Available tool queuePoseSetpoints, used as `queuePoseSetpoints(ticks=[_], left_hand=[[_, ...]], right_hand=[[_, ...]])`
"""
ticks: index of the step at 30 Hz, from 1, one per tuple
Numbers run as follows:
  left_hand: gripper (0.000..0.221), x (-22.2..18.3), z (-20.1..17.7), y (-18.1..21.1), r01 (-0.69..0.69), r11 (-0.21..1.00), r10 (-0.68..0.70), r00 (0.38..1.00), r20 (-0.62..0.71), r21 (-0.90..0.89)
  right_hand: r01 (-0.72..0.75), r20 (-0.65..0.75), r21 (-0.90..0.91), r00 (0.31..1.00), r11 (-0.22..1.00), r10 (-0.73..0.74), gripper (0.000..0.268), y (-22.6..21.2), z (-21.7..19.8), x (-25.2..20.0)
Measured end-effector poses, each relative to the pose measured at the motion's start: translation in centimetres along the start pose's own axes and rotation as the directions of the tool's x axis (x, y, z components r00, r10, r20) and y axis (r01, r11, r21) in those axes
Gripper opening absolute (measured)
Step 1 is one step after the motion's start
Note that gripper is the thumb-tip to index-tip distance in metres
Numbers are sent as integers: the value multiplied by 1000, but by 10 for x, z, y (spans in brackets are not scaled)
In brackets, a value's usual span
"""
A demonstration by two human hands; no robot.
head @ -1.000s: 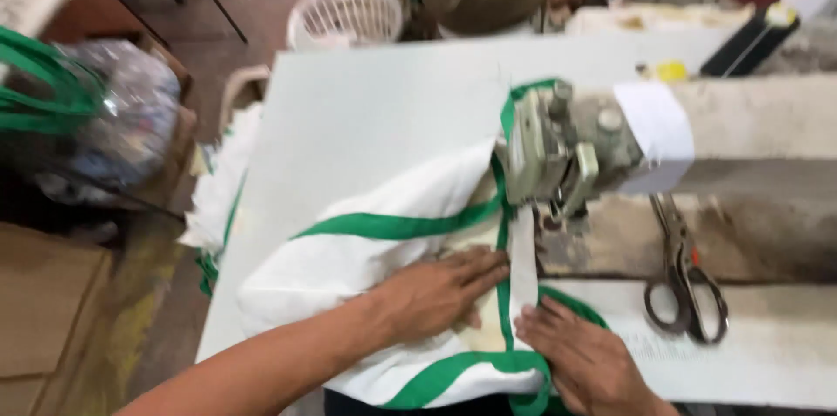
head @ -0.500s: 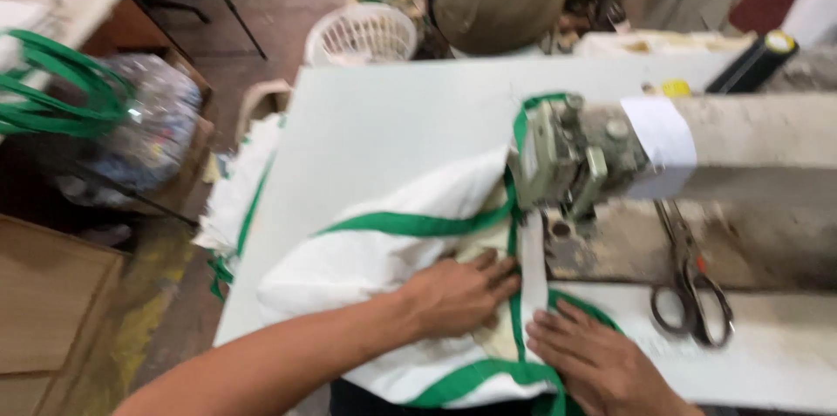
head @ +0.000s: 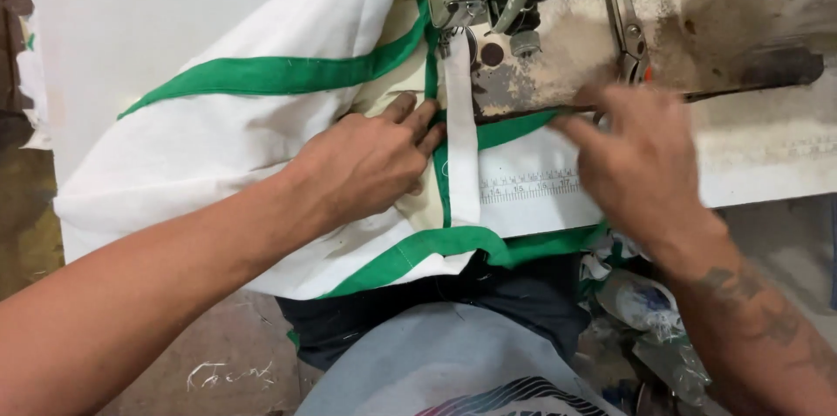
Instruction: Sewing green straps onto a white canvas tote bag using an industrial sewing machine and trimming excess thread with scissors.
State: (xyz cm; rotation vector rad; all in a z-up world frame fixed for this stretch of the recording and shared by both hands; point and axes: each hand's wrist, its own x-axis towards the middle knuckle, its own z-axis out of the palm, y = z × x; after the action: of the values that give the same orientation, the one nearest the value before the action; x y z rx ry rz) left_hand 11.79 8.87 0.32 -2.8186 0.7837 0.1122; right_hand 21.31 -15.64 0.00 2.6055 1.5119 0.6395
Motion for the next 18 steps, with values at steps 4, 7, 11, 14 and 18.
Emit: queuePoseSetpoints(ticks=[4,7,11,14,18], left_hand=[[56,0,0,-1,48,996,-47,999,13,-77],[45,-3,2,3,67,990,-75,995,-62,-127],[56,-9,-2,-6,53,995,-65,987,-149,-81],[50,-19,-1,-7,-14,1000,12,982,-190,-9],[58,-18,6,-9,-50,987,34,993,-109,-150]], right_hand=[[-634,542,339,735,695,407,43,-36,-46,31],[241,-20,550,961,800,-275,53,-56,-12,6],[419,-213,531,907,736,-362,33,-57,17,6],[429,-245,572,903,699,-353,32,-58,15,2],[418,-242,613,907,670,-345,33,-55,16,3]])
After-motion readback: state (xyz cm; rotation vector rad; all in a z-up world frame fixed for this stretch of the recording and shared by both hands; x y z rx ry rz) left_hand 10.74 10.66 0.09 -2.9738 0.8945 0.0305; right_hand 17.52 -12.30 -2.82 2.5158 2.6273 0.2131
